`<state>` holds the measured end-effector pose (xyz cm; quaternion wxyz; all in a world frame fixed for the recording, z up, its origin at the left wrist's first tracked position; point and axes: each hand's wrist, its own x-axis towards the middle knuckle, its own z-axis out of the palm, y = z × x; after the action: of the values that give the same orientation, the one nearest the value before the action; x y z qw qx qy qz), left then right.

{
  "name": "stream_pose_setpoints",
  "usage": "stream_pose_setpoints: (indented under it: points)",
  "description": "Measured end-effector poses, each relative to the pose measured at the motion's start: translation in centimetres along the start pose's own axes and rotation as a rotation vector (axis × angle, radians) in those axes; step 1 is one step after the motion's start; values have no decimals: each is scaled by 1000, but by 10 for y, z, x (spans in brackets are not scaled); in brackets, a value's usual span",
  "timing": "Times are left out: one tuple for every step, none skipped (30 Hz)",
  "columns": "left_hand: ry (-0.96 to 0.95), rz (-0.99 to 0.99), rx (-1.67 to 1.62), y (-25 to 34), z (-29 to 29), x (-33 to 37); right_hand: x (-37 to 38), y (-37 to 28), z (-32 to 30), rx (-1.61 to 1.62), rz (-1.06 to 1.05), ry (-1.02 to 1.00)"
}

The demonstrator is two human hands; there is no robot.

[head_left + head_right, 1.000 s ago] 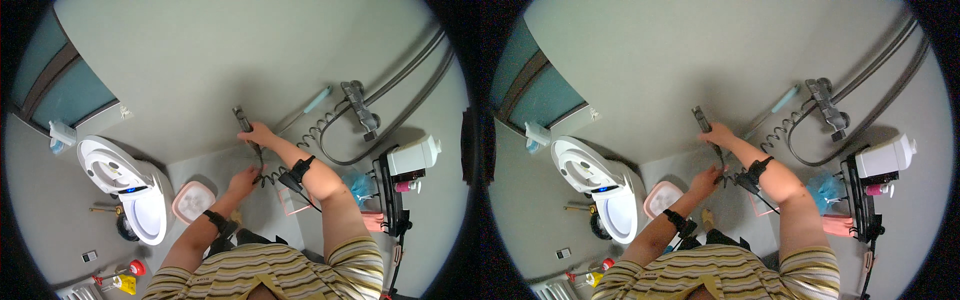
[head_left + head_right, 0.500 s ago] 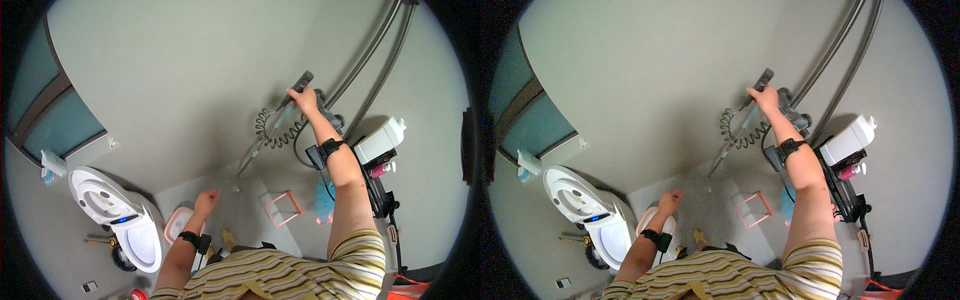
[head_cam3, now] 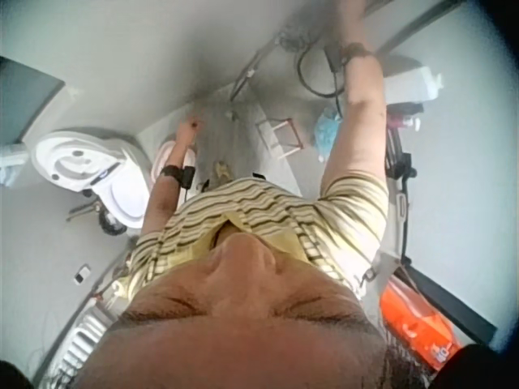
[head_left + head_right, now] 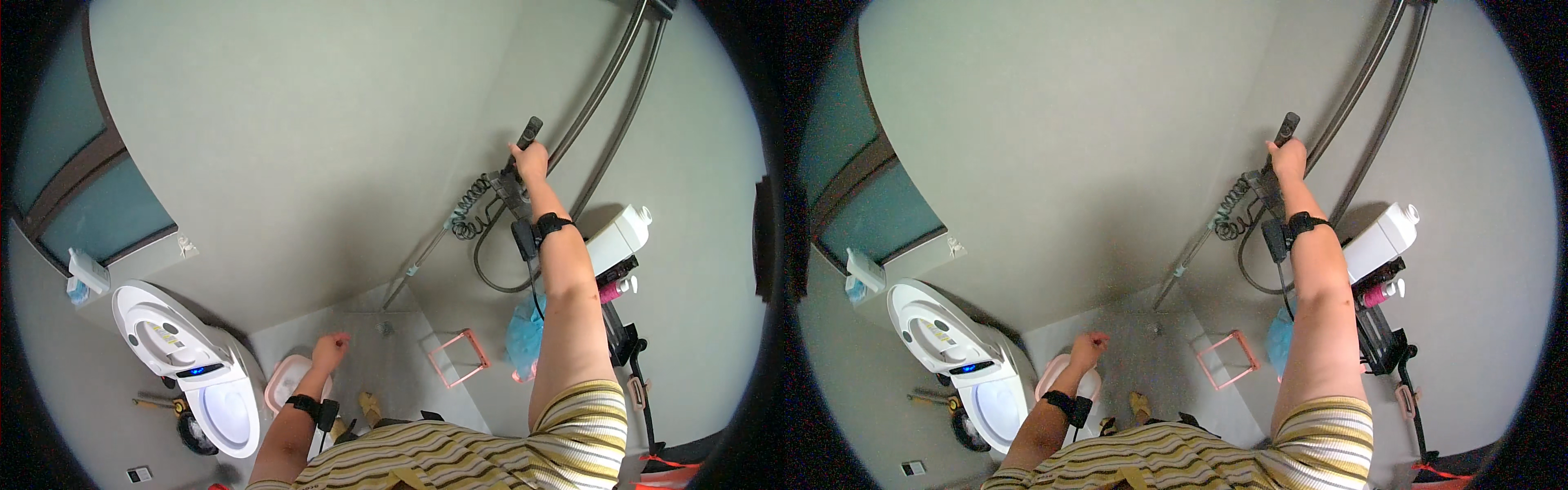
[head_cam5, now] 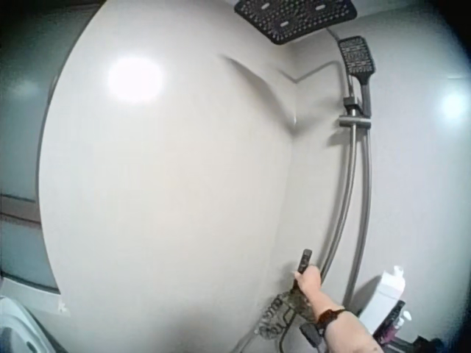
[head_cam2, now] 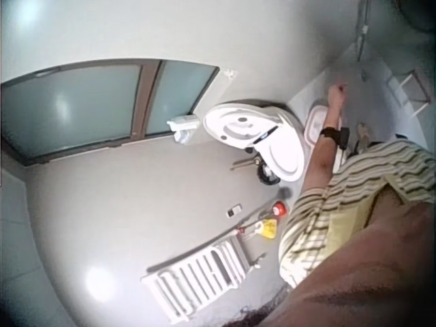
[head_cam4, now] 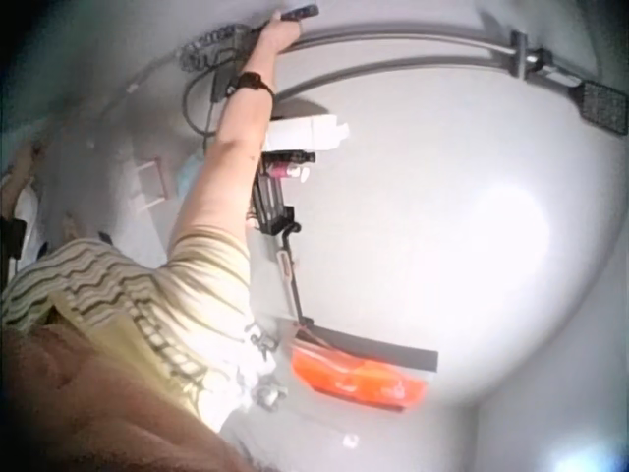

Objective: Cleaning a toilet using a brush, a water sprayer, and a cloth wetted in soapy water.

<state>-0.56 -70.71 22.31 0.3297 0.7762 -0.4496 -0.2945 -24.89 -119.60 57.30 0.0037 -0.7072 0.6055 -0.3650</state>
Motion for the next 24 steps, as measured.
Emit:
stream_pose_setpoints:
  points:
    - [7, 11, -14, -5, 2, -1, -1, -2, 2, 3, -5, -5]
    - [11, 5, -15, -10, 4, -3, -3, -3, 3, 24, 39, -52]
    - [14, 16, -23, -10, 4, -3, -4, -3, 3, 44, 85, -94]
    - [17, 25, -29, -10, 4, -3, -3, 3, 6, 44, 84, -96]
    - [18, 23, -29, -11, 4, -4, 0, 12, 9, 51, 74, -89]
    - [3, -45, -29, -7, 0, -9, -2, 9, 10, 61, 61, -89]
    - [-13, -114, -28, -5, -2, -14, -3, 5, 10, 64, 56, -98]
    - [-9, -124, -28, -13, 0, -14, -2, 2, 9, 32, 105, -226]
    - [7, -83, -70, -19, 0, -11, -3, -2, 5, -2, 155, -349]
    - [23, -44, -112, -24, 1, -12, -5, 5, 14, -2, 154, -356]
    - [24, -54, -111, -29, 3, -17, -8, 17, 27, -92, 83, -219]
    - [12, -58, -132, -24, 0, -17, -9, 30, 32, -184, 16, -78]
    - [18, -78, -159, -22, -3, -21, -9, 28, 37, -176, -2, -96]
    - [33, -103, -164, -22, -4, -23, -9, 27, 41, -147, 10, -103]
    - [49, -106, -185, -26, -4, -25, -9, 23, 46, -117, 15, -118]
    - [66, -115, -206, -31, -4, -30, -6, 26, 49, -170, 8, -158]
    - [87, -107, -211, -33, -4, -31, -2, 28, 50, -221, -9, -204]
    - [120, -113, -217, -34, -6, -31, -3, 28, 50, -315, -86, -266]
    - [102, -139, -275, -27, -7, -24, 9, 60, 48, -428, -128, -257]
    - [178, -84, -212, -29, -12, -32, -6, 46, 50, -419, -172, -209]
    - [164, -178, -340, -28, -16, -30, -5, 54, 47, -503, -238, -169]
    - [202, -199, -389, -40, -13, -29, -8, 56, 49, -529, -148, 3]
    - [230, -278, -425, -50, -18, -37, -32, 31, 52, -545, -219, 111]
    - [248, -337, -465, -58, -25, -41, -56, 11, 55, -346, -242, 167]
